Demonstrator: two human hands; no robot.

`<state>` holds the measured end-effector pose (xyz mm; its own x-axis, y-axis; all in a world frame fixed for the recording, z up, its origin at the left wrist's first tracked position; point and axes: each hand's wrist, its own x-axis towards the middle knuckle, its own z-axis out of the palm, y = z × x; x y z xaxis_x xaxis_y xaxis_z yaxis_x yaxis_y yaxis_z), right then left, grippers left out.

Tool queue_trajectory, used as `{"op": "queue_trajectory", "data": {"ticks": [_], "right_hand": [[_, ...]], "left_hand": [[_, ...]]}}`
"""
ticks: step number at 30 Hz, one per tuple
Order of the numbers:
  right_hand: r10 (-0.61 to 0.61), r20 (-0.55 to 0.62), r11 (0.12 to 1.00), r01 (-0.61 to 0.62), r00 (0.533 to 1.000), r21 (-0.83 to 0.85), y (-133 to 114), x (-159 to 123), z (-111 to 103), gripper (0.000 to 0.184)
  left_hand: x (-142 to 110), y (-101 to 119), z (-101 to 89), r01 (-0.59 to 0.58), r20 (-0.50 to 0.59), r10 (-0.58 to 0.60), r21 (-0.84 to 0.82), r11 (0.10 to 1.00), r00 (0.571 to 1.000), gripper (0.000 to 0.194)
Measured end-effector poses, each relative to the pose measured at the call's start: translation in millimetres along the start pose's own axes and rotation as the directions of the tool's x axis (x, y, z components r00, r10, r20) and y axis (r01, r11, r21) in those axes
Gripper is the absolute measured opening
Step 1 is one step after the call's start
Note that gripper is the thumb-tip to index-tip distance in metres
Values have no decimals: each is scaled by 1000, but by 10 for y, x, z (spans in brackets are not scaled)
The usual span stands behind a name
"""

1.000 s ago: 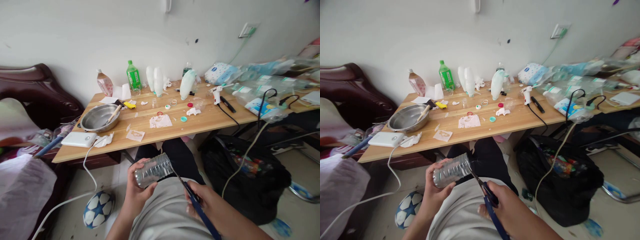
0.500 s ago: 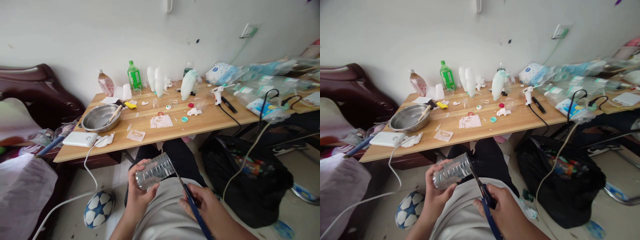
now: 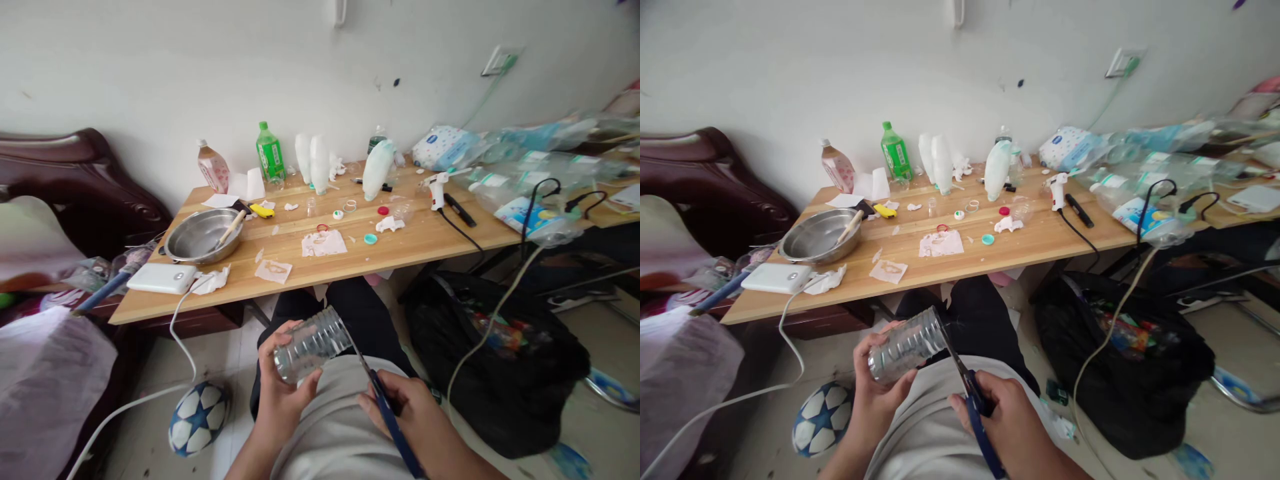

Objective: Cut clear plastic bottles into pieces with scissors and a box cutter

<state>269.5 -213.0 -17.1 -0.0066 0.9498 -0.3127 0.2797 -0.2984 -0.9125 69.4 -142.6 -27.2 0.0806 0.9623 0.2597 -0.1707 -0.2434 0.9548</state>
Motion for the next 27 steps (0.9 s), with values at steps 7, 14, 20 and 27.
{"op": "queue_trajectory", "data": {"ticks": [7,14,20,27], "right_hand": [[-10,-71,999,7,997,-36,44,31,14,40],[121,-73,948,-93,990,306,-104,65,-50,56],[-61,-136,932,105,989,346,-220,60,-272,51],[9,-166,933,51,986,355,-584,143,-437,47]], "left_hand": [[-27,-44,-25,-2,-3,2,-13,1000,1000,54],[-6,96,86,92,-98,-99,-70,993,990,54],[-6,146,112,201,-96,-215,-141,969,972,64],[-7,19,-33,98,114,-97,3,995,989,55]]}}
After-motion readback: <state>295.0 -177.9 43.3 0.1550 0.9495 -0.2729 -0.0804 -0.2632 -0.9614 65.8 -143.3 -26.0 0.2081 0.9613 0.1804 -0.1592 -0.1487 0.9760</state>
